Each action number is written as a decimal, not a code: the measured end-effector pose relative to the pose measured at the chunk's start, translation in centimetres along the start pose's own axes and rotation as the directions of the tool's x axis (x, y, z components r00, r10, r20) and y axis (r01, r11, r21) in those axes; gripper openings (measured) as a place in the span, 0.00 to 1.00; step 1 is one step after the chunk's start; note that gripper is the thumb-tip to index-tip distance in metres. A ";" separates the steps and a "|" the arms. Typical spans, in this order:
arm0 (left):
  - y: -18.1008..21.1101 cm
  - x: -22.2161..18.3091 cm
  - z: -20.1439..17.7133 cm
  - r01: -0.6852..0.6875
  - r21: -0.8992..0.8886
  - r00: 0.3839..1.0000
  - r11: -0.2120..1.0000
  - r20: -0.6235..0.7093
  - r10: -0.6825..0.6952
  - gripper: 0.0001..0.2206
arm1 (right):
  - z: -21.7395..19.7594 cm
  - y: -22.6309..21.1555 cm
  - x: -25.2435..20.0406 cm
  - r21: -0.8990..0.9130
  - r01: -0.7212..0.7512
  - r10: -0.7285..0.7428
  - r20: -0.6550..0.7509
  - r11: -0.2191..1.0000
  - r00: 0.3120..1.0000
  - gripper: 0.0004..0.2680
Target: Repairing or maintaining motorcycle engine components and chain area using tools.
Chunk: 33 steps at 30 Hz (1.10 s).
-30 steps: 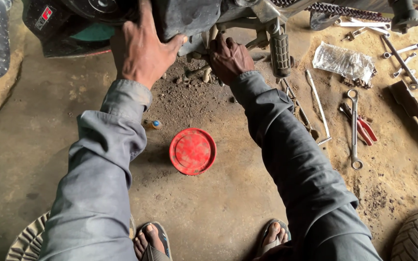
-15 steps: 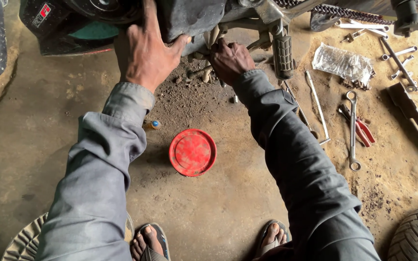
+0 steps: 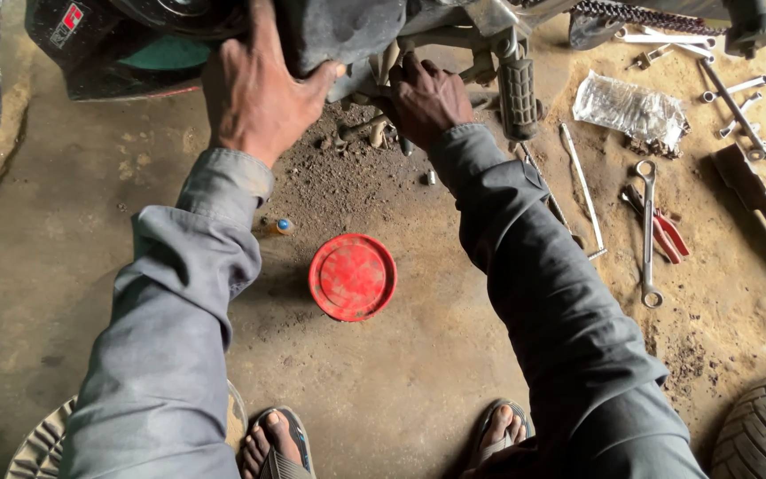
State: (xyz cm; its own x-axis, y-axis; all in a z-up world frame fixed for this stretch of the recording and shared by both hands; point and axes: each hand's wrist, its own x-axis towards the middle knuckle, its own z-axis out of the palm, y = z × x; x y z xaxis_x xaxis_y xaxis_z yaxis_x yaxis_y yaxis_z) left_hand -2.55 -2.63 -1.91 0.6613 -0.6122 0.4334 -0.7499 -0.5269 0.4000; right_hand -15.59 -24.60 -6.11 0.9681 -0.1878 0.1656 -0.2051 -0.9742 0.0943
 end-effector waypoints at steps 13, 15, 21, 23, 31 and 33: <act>-0.6 0.3 -0.7 -0.103 -0.052 0.994 0.993 -0.039 0.101 0.47 | 1.8 1.9 -0.9 -0.092 0.170 -0.192 -0.365 0.981 0.911 0.13; -1.2 0.2 -0.1 -0.110 -0.054 0.992 0.992 -0.073 0.105 0.49 | -1.2 0.1 -1.5 0.091 0.016 -0.014 -0.019 0.996 1.000 0.19; -1.9 0.6 0.4 -0.164 -0.002 0.976 0.986 -0.148 0.162 0.51 | -0.1 1.2 -3.8 0.013 0.247 -0.235 -0.268 0.969 0.934 0.19; -1.0 0.3 -0.6 -0.160 0.010 0.978 0.987 -0.131 0.160 0.51 | 1.4 2.6 -5.5 -0.001 0.348 -0.330 -0.323 0.937 0.887 0.16; -3.6 0.5 3.1 -0.016 -0.063 1.000 0.998 -0.011 0.016 0.52 | -3.4 2.9 -12.1 0.098 0.500 -0.450 -0.315 0.860 0.836 0.06; -1.9 0.2 1.1 -0.009 -0.056 1.000 0.998 -0.030 0.007 0.51 | -1.9 3.3 -13.3 -0.191 0.549 -0.582 -0.265 0.813 0.769 0.12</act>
State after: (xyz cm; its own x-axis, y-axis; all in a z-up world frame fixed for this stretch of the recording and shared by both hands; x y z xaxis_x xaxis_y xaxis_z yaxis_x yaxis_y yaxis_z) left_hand -1.07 -2.40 -3.49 0.6564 -0.5978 0.4603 -0.7535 -0.4880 0.4406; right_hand -29.43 -25.07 -6.14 0.8260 0.4553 0.3323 0.3375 -0.8717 0.3554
